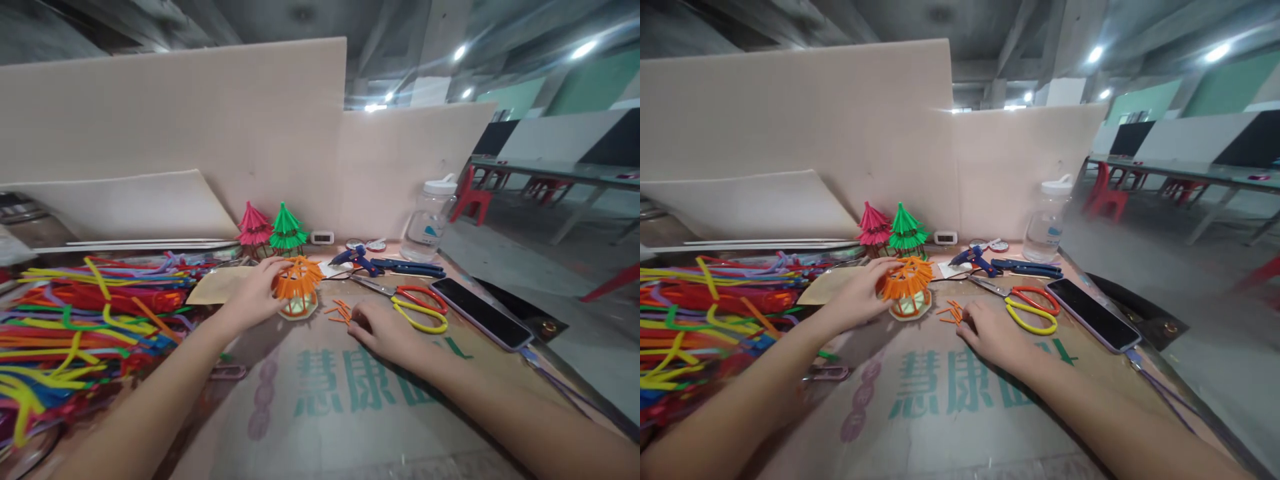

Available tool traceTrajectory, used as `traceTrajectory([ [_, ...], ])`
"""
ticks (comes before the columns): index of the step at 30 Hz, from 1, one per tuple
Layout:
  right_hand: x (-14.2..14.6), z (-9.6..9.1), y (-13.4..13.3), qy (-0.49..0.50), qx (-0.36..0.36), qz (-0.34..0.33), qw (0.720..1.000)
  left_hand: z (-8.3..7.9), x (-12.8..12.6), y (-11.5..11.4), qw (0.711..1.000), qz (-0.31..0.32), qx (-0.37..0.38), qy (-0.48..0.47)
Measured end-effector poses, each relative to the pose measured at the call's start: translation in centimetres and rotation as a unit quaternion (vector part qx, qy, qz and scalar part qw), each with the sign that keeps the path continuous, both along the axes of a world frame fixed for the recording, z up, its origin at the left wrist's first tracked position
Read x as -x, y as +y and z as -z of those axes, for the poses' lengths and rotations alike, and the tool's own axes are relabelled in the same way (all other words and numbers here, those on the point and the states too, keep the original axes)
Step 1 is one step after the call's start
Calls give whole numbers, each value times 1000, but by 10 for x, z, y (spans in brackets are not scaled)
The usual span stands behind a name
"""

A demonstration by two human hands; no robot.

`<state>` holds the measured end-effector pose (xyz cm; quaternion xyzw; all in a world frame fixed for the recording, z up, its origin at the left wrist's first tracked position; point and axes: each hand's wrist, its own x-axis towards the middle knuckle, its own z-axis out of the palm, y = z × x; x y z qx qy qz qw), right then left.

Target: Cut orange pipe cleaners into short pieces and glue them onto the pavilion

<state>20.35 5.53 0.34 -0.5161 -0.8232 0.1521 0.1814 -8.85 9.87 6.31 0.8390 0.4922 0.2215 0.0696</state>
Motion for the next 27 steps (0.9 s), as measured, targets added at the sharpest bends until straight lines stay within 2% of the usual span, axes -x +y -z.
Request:
traceTrajectory([
  [3, -2, 7, -2, 16, -16, -13, 1000, -1, 5, -5, 1000, 9, -4, -13],
  [5, -7, 6, -2, 33, -13, -2, 999, -5, 7, -13, 998, 52, -4, -24],
  [8, -22, -1, 8, 42, -35, 52, 997, -11, 7, -32, 992, 123, 8, -11],
  [10, -36, -7, 24, 56, -72, 100, 991, -12, 1, -45, 989, 145, 30, -3],
  [13, -55, -11, 58, 126, -119, 132, 976, -10, -10, -60, 984, 172, 44, 4],
  [17, -58, -11, 101, 85, -86, 129, 984, -5, -10, -62, 985, 160, 57, 16],
  [19, -51, -10, 115, 55, -51, 108, 991, -6, 0, -55, 988, 123, 91, 16],
  [20, -47, -8, 121, 47, -34, 98, 994, -7, 7, -50, 988, 93, 124, 17],
  [22, -38, -4, 131, 40, -11, 92, 995, -8, 20, -42, 977, 72, 198, 22],
  [25, -26, 6, 145, 46, -12, 129, 990, -3, 24, -35, 952, 64, 299, 35],
  [27, -20, 12, 154, 57, -14, 160, 985, 5, 14, -35, 940, 101, 326, 7],
])
